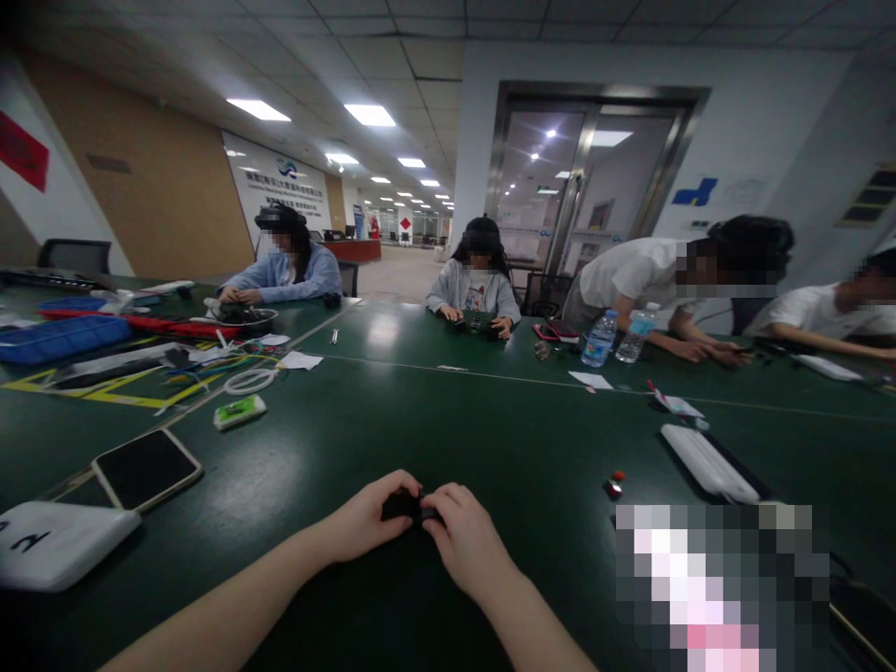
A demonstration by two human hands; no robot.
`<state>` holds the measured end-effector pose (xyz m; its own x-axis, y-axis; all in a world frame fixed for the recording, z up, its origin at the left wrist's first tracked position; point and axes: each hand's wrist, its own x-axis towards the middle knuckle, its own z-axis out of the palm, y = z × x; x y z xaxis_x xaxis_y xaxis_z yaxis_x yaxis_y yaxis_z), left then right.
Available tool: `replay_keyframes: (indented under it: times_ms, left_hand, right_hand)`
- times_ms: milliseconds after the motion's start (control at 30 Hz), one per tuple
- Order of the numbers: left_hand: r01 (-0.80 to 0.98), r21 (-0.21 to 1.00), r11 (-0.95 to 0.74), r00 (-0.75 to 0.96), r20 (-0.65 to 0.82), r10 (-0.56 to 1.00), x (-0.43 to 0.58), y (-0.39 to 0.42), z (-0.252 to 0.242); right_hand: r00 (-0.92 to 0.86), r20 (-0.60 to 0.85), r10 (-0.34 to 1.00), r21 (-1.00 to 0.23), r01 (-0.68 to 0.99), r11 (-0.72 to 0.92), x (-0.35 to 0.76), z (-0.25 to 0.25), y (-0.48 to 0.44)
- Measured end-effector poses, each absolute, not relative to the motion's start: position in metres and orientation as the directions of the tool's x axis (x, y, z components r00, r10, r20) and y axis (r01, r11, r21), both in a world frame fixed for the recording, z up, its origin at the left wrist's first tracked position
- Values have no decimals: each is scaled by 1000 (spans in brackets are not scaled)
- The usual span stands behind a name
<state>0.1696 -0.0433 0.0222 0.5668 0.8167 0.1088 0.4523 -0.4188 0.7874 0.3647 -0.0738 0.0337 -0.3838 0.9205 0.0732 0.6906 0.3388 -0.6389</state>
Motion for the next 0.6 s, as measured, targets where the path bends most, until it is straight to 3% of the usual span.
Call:
replay_keyframes:
  times_ms: [267,467,600]
  left_hand:
    - [425,752,-503,635,148,758,169,-42,22]
    - [556,536,-635,706,98,701,155,-36,31]
    - [694,458,-555,579,105,809,124,-17,30]
  right_hand:
    - [-342,59,938,-641,707,298,361,33,-72]
    - [-231,11,973,-749,642,161,381,24,-64]
    - [-84,26,996,-761,645,74,410,9,-48]
